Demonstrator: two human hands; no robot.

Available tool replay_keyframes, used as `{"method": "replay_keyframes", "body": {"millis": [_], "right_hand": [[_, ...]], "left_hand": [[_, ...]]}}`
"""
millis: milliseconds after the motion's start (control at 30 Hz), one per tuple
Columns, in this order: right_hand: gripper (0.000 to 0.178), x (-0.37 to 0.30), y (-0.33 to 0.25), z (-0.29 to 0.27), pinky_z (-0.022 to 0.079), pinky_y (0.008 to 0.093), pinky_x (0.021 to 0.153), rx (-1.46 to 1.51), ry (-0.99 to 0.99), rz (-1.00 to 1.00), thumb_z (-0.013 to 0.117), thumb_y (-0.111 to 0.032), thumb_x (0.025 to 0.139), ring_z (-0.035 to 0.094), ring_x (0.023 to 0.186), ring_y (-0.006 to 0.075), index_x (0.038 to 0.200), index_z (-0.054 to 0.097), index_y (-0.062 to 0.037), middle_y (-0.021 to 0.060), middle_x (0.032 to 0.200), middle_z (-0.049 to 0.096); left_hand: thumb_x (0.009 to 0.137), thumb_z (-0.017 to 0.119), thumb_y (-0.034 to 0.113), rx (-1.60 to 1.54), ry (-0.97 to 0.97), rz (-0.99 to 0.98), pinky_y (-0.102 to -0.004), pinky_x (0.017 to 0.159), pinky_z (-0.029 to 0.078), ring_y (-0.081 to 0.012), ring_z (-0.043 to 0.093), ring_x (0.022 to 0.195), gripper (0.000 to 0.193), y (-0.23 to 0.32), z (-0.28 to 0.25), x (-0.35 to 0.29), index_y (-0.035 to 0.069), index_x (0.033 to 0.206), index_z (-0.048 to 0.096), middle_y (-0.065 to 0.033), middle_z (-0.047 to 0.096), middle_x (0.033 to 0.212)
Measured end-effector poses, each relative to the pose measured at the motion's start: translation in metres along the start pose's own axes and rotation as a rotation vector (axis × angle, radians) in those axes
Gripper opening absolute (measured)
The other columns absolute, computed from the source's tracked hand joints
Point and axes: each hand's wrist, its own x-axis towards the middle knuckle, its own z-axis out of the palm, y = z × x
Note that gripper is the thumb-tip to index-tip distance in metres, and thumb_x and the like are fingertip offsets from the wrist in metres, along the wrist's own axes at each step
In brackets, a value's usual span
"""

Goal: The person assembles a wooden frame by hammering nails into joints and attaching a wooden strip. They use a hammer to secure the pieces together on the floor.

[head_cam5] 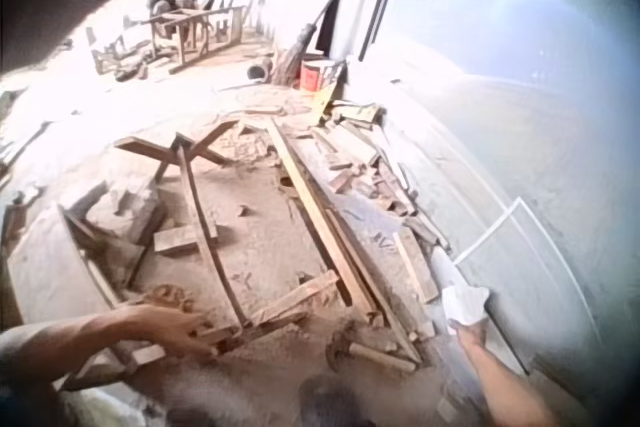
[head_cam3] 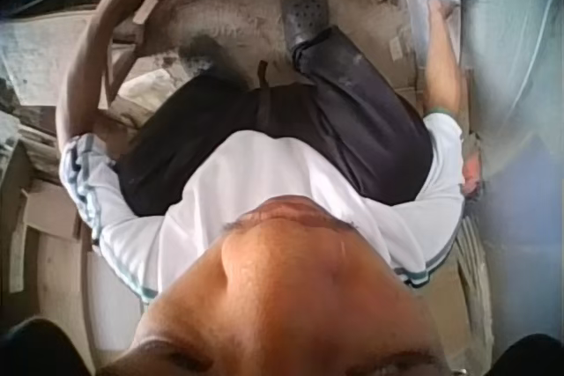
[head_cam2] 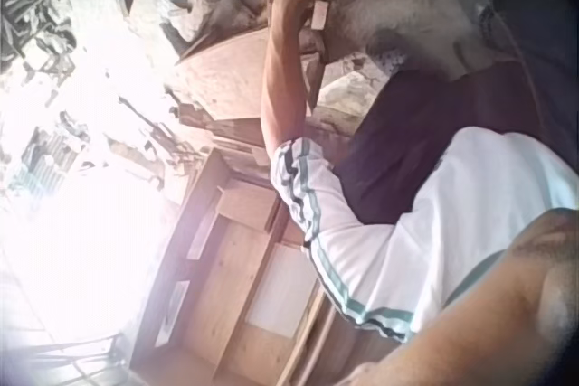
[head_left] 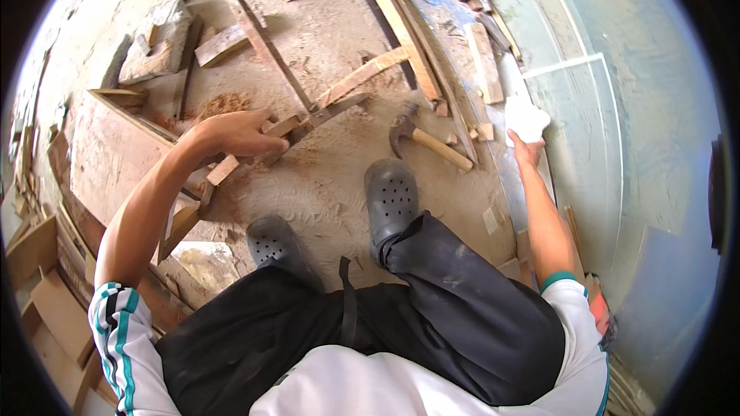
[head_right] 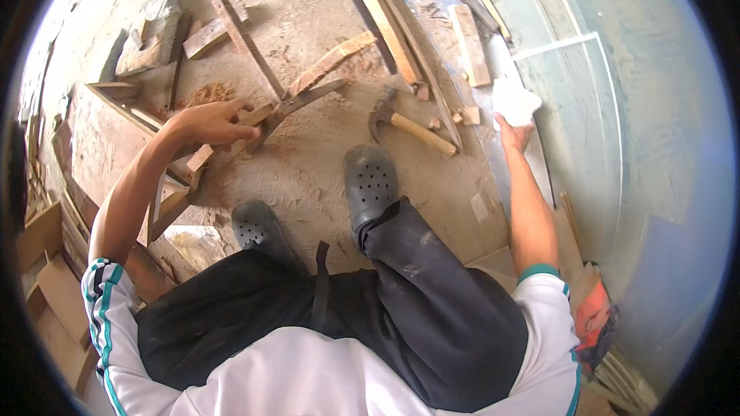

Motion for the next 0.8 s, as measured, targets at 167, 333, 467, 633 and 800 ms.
{"method": "replay_keyframes", "body": {"millis": [167,333,467,633,800], "right_hand": [[0.077,-0.064,-0.078,-0.008,0.048,0.0379,0.1,-0.05,0.165,-0.006,0.088,-0.026,0.07,0.062,0.111,0.0283,0.126,0.045,0.0049,0.0191,0.12,0.062],[0.076,-0.145,-0.136,-0.01,0.049,0.0353,0.097,0.108,-0.223,-0.234,0.087,-0.023,0.072,0.06,0.113,0.0236,0.128,0.044,0.0065,0.0183,0.12,0.061],[0.078,-0.213,-0.201,0.019,0.048,0.0339,0.099,0.32,-0.618,-0.184,0.087,-0.021,0.075,0.06,0.113,0.0216,0.133,0.043,0.0064,0.016,0.12,0.061],[0.08,-0.254,-0.23,0.079,0.056,0.0351,0.086,0.183,-1.01,-0.045,0.086,-0.029,0.077,0.065,0.101,0.0239,0.132,0.043,0.0089,0.0164,0.115,0.063],[0.085,-0.283,-0.259,0.129,0.054,0.0398,0.088,0.295,-0.786,-0.117,0.089,-0.039,0.07,0.065,0.101,0.0296,0.125,0.047,0.0096,0.0213,0.114,0.062]], "left_hand": [[0.086,0.069,0.036,0.024,0.016,0.089,-0.0401,0.073,0.054,-0.0282,0.071,0.079,0.06,-0.001,0.021,0.003,0.0,0.13,0.051,-0.0201,0.069,0.097],[0.082,0.067,0.027,0.14,0.137,0.153,-0.0413,0.072,0.054,-0.0273,0.071,0.075,0.047,-0.01,0.026,0.006,-0.001,0.119,0.057,-0.0215,0.068,0.09],[0.08,0.065,0.021,0.071,0.078,0.067,-0.04,0.068,0.056,-0.0278,0.071,0.073,0.038,0.001,0.008,-0.008,-0.002,0.11,0.061,-0.0198,0.069,0.085],[0.08,0.065,0.017,0.002,0.087,0.1,-0.0371,0.063,0.056,-0.0215,0.069,0.064,0.035,0.021,-0.018,-0.034,-0.002,0.11,0.064,-0.0144,0.069,0.082],[0.082,0.069,0.017,-0.05,0.104,0.082,-0.0321,0.057,0.055,-0.017,0.067,0.06,0.041,0.039,-0.039,-0.06,-0.002,0.117,0.063,-0.0115,0.069,0.084]]}}
